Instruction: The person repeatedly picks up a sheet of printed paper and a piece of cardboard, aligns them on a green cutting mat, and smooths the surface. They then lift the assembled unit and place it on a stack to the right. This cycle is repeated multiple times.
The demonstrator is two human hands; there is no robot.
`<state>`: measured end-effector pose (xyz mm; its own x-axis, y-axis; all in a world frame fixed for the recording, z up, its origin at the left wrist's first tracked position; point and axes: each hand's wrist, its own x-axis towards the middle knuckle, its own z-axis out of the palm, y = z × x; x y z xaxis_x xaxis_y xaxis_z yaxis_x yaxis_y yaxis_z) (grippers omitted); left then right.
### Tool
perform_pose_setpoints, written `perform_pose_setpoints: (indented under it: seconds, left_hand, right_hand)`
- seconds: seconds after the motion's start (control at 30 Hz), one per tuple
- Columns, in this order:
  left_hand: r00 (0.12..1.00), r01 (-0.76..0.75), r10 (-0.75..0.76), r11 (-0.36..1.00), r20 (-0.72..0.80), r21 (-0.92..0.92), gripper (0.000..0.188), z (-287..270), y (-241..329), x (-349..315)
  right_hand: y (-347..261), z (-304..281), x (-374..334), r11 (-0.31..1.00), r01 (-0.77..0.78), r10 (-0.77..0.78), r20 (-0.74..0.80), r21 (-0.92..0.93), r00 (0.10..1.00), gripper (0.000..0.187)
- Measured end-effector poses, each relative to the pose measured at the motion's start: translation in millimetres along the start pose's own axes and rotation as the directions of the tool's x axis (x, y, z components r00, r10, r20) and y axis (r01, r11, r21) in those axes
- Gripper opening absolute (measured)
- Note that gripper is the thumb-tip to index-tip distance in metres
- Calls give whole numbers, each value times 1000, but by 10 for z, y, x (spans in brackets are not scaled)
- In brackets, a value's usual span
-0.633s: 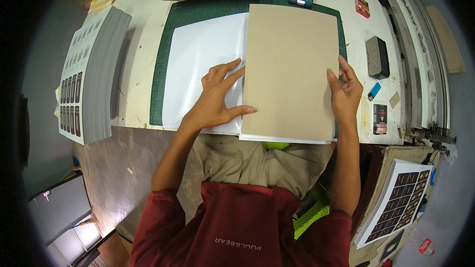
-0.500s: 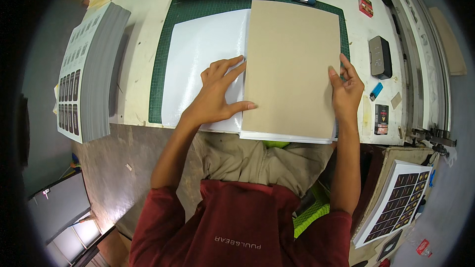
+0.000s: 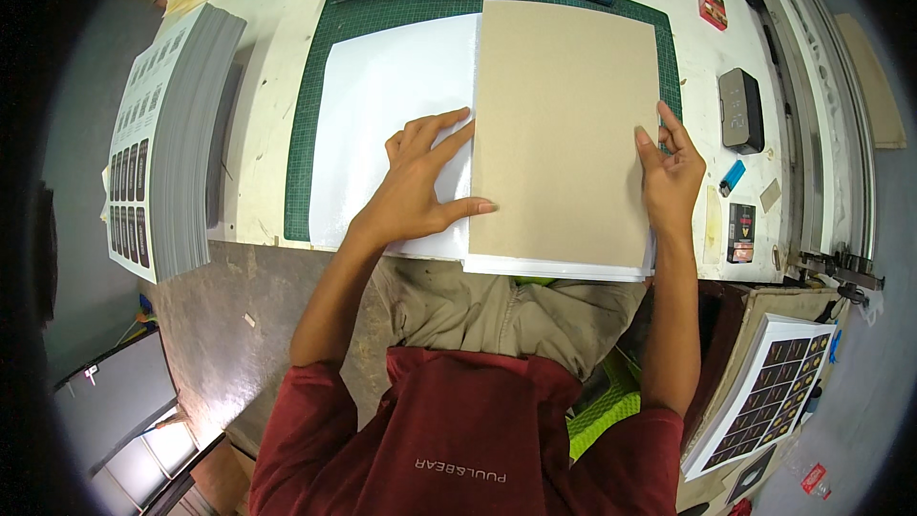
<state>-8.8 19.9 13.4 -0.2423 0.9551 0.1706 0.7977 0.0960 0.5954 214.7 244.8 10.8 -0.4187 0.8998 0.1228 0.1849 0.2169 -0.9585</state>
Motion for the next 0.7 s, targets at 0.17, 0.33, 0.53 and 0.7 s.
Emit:
perform_pose_setpoints:
  seconds: [0.17, 0.33, 0.53, 0.7]
  left_hand:
    - [1000, 22, -22, 1000, 16, 3, 92, -27, 20, 1]
    - [999, 33, -33, 999, 5, -19, 93, -8, 21, -7]
    - [999, 27, -28, 1000, 24, 11, 92, -25, 43, -10]
    - [1000, -19, 18, 998, 19, 62, 82, 1, 21, -9]
  right_hand:
    - [92, -7, 14, 999, 37, -37, 6, -36, 999, 49]
    - [65, 19, -20, 998, 42, -43, -18, -49, 999, 48]
    - [48, 8, 4, 998, 28, -26, 31, -48, 999, 47]
    - [67, -1, 31, 995, 43, -37, 55, -95, 998, 47]
